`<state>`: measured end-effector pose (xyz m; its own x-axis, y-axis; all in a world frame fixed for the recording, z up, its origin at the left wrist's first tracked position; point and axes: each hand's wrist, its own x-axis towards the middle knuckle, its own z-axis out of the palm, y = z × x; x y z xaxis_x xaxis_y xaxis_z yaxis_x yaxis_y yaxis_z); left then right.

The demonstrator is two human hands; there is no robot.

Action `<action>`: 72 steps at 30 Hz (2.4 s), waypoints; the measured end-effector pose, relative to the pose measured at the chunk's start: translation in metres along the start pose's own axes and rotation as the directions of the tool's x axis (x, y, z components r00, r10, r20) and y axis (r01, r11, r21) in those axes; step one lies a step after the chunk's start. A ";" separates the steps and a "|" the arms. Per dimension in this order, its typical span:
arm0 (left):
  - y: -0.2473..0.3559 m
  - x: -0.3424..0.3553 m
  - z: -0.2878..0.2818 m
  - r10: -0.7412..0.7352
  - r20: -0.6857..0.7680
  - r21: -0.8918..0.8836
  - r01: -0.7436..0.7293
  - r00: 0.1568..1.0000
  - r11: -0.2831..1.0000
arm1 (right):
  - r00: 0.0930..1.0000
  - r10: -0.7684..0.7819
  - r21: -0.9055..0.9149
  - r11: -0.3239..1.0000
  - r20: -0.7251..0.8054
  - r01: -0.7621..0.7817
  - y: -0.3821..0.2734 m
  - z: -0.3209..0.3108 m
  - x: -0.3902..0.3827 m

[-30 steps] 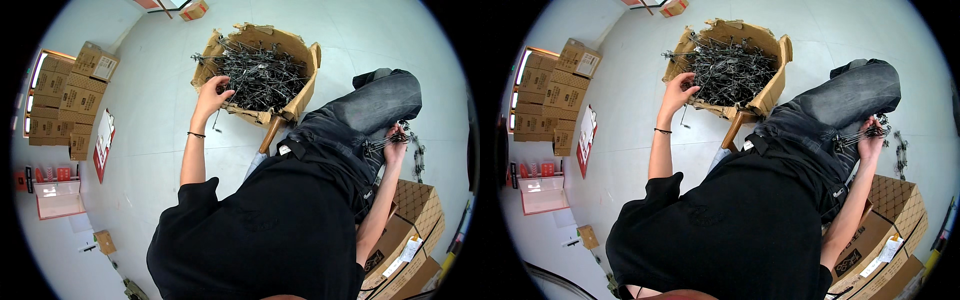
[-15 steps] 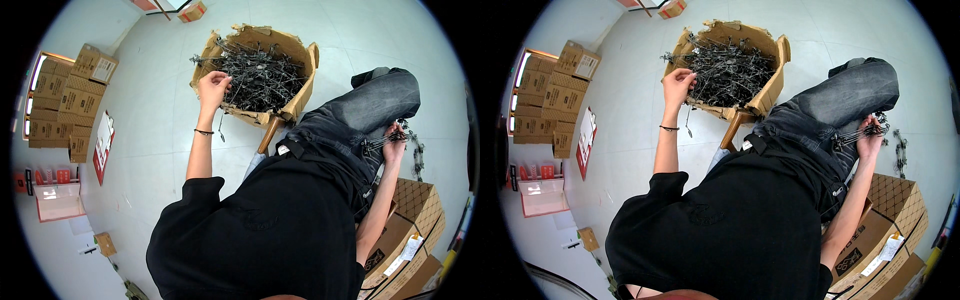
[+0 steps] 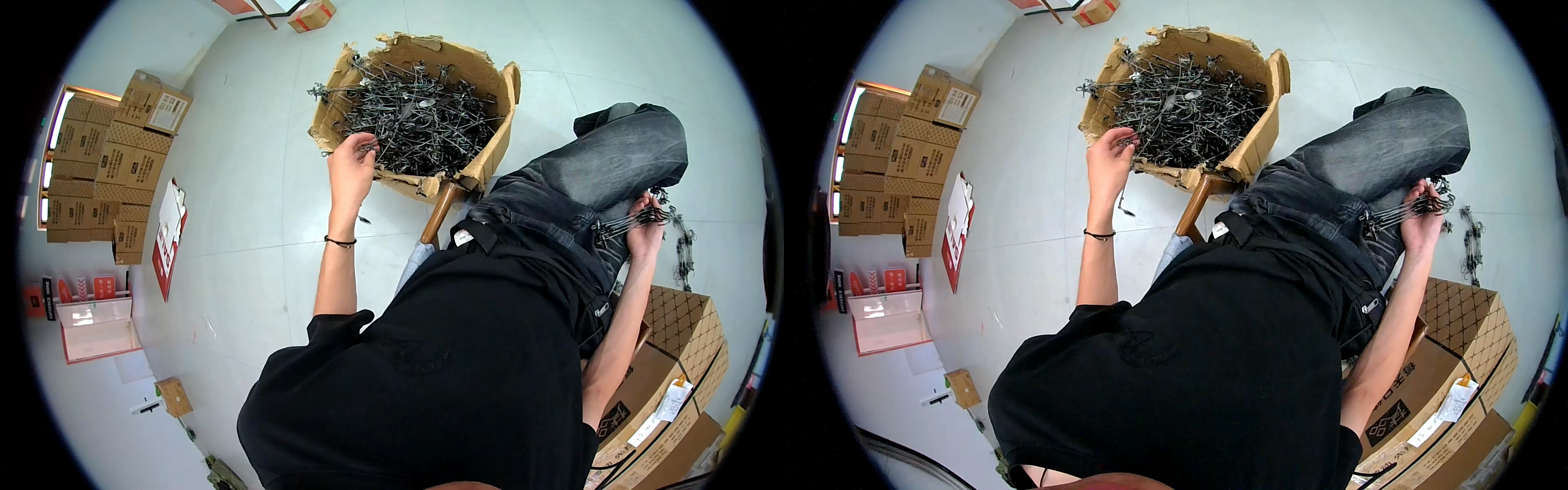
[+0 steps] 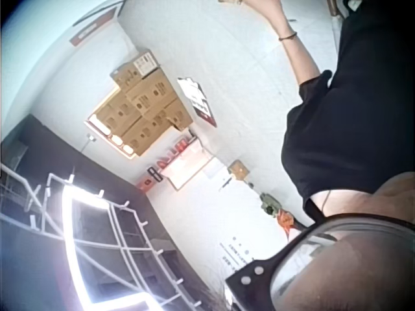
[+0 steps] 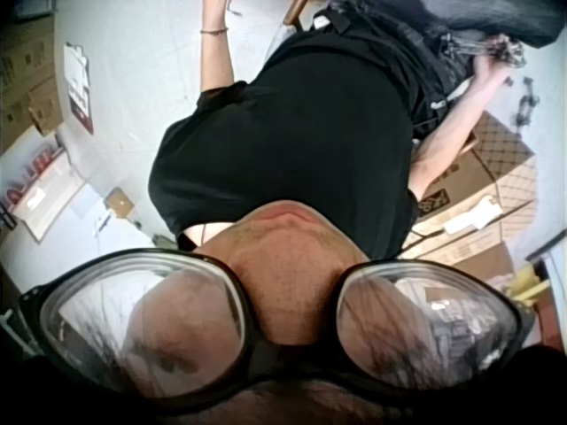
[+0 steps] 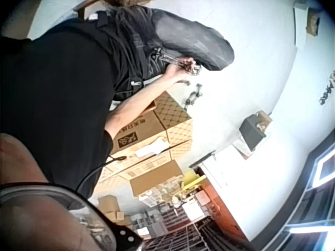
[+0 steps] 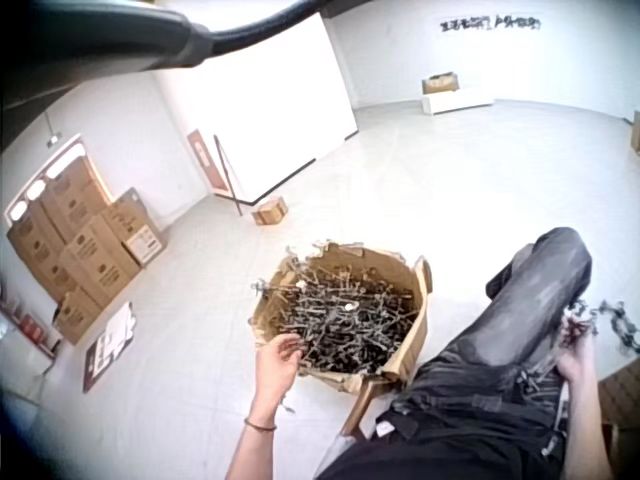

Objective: The person sits on the floor and sorts small, dark, twisted wire components from a cardboard box. They pick up individual pieces or small bundles, inspect them, and place them into a pile on their lap. Another person joins later to assist with the sorting.

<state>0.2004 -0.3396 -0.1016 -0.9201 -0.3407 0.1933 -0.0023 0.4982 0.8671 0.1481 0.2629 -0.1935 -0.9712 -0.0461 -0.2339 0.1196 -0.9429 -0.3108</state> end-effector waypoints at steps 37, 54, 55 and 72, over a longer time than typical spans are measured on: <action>-0.039 0.016 -0.029 -0.115 0.137 -0.069 0.125 0.984 0.990 | 0.999 -0.006 -0.010 1.000 0.038 0.007 -0.002 -0.002 -0.001; 0.018 0.045 -0.047 0.080 0.143 0.753 -0.161 0.986 0.638 | 1.000 -0.020 -0.005 1.000 -0.013 0.020 -0.002 -0.002 0.000; 0.020 0.040 -0.048 0.094 0.164 0.736 -0.185 0.982 0.651 | 1.000 -0.020 -0.002 1.000 -0.009 0.020 -0.002 -0.002 0.000; 0.056 0.066 -0.103 0.463 -0.190 0.658 -0.238 0.866 0.715 | 1.000 -0.004 -0.010 1.000 0.018 0.004 -0.005 -0.006 0.002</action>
<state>0.1804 -0.4165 0.0066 -0.7231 -0.2160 0.6561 -0.0406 0.9615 0.2717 0.1463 0.2690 -0.1979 -0.9752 -0.0481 -0.2159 0.1175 -0.9397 -0.3211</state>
